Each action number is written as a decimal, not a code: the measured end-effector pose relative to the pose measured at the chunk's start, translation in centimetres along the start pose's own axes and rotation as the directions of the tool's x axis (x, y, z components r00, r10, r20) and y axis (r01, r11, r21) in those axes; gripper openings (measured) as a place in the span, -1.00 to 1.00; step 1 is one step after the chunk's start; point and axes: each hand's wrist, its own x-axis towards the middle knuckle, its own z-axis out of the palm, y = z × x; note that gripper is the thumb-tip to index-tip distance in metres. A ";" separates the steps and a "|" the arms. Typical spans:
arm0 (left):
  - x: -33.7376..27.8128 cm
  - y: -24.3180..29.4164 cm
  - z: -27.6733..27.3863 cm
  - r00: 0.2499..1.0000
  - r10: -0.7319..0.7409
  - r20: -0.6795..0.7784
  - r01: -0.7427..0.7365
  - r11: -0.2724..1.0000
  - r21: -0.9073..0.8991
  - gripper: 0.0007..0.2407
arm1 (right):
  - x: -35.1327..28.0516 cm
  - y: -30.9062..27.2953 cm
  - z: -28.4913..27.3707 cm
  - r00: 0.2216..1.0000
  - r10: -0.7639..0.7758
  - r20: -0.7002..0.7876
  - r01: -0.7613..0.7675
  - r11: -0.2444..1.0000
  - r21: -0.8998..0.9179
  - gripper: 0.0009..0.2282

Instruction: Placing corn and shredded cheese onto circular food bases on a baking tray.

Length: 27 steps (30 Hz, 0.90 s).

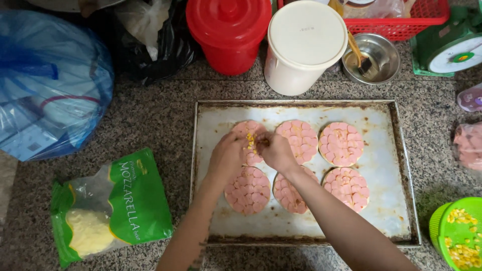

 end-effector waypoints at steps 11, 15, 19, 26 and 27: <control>1.8 -2.3 1.0 0.999 0.009 -0.052 -0.003 0.993 0.114 -0.83 | 2.7 0.8 -0.5 0.997 0.062 -0.039 -0.056 0.987 0.148 -0.87; 2.2 -1.6 0.6 1.000 0.013 -0.023 -0.010 0.994 0.105 -0.83 | 4.1 -0.2 -0.7 0.998 0.059 -0.024 -0.057 0.997 0.051 -0.72; 1.9 1.4 -2.5 1.000 0.019 0.000 -0.019 1.000 0.021 -0.77 | 4.7 -0.9 -0.2 0.998 0.069 0.007 -0.069 0.997 -0.047 -0.66; 1.2 -2.3 0.0 0.999 -0.038 -0.036 0.038 0.999 0.005 -0.70 | 4.2 1.7 -0.2 0.999 0.021 0.037 -0.026 0.990 0.140 -0.75; 1.2 -2.5 0.1 0.998 -0.047 -0.035 0.047 0.999 -0.010 -0.70 | 3.6 1.9 -0.5 0.999 -0.008 0.036 -0.003 0.961 0.277 -0.78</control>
